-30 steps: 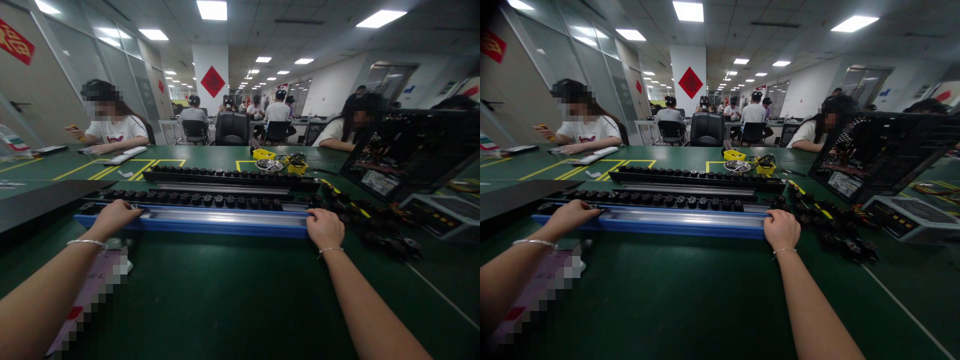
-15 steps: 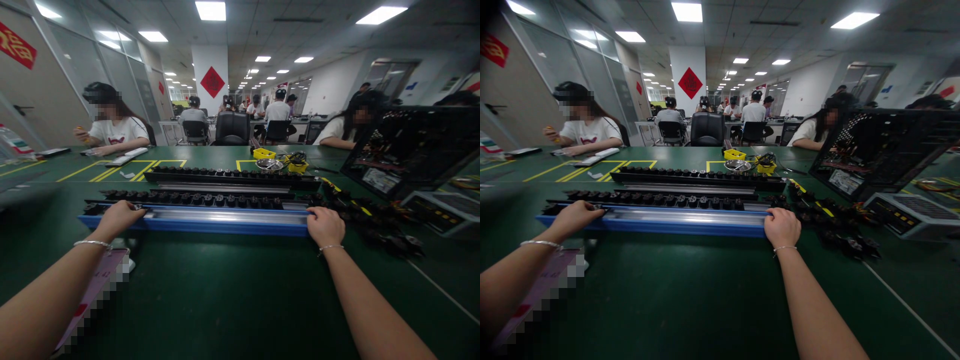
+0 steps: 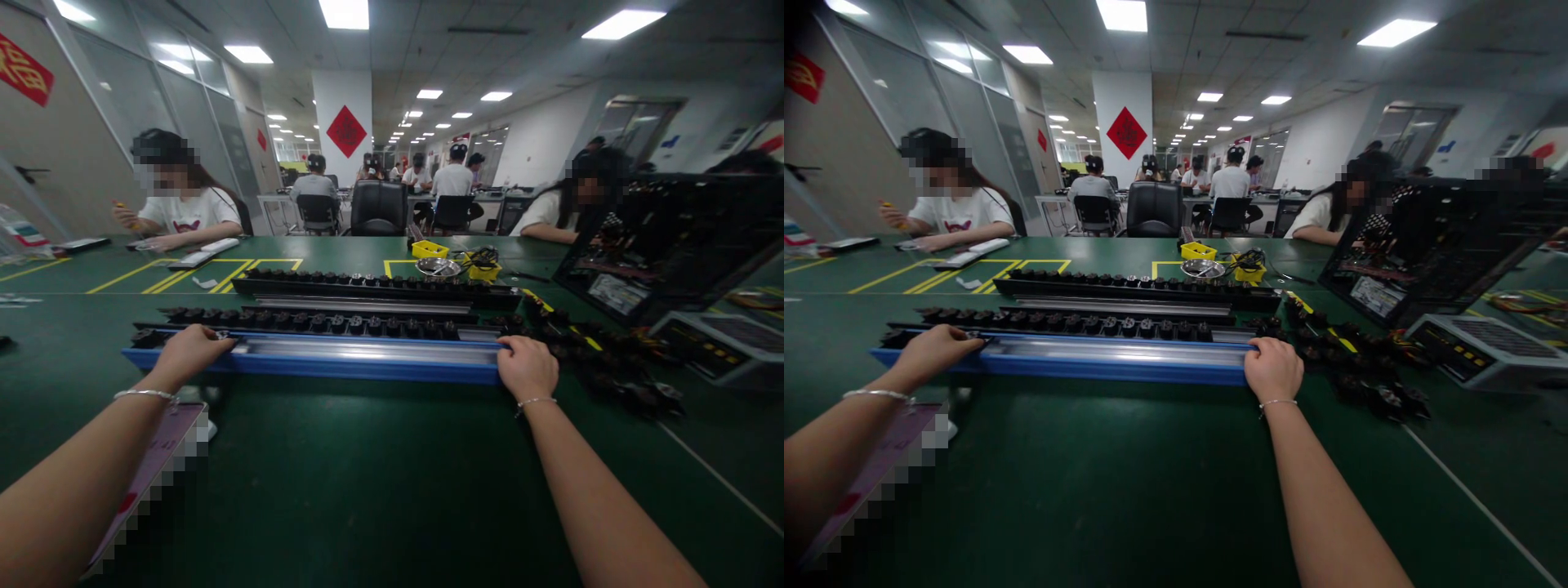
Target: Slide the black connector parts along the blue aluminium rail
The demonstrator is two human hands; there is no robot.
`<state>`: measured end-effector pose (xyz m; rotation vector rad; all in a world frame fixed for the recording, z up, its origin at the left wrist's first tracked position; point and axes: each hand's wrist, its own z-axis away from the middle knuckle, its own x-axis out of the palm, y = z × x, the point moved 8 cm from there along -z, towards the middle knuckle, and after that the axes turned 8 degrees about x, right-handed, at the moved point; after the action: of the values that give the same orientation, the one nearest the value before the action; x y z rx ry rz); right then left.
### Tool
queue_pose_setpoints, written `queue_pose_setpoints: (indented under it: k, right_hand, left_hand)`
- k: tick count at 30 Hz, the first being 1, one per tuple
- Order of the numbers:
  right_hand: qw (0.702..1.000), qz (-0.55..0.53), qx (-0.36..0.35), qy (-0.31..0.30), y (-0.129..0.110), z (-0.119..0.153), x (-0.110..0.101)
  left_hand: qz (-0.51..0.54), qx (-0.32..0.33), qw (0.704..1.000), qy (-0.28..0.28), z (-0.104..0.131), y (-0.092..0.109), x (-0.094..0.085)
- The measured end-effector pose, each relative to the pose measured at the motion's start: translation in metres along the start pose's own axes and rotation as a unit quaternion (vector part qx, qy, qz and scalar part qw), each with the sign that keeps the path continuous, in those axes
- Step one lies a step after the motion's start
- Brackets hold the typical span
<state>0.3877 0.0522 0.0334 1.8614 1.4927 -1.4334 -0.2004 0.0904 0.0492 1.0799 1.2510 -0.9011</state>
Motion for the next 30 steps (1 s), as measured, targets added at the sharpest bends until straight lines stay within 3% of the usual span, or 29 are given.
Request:
queue_pose_setpoints:
  k: [16, 30]
  right_hand:
    - [1.0, 0.002, 0.001, -0.006, 0.001, -0.001, 0.002]
    - [1.0, 0.006, 0.006, -0.01, 0.002, -0.001, 0.003]
  left_hand:
    - [0.006, 0.026, 1.0, -0.005, 0.0, 0.02, 0.006]
    - [0.002, 0.029, 1.0, -0.003, 0.003, 0.025, 0.004]
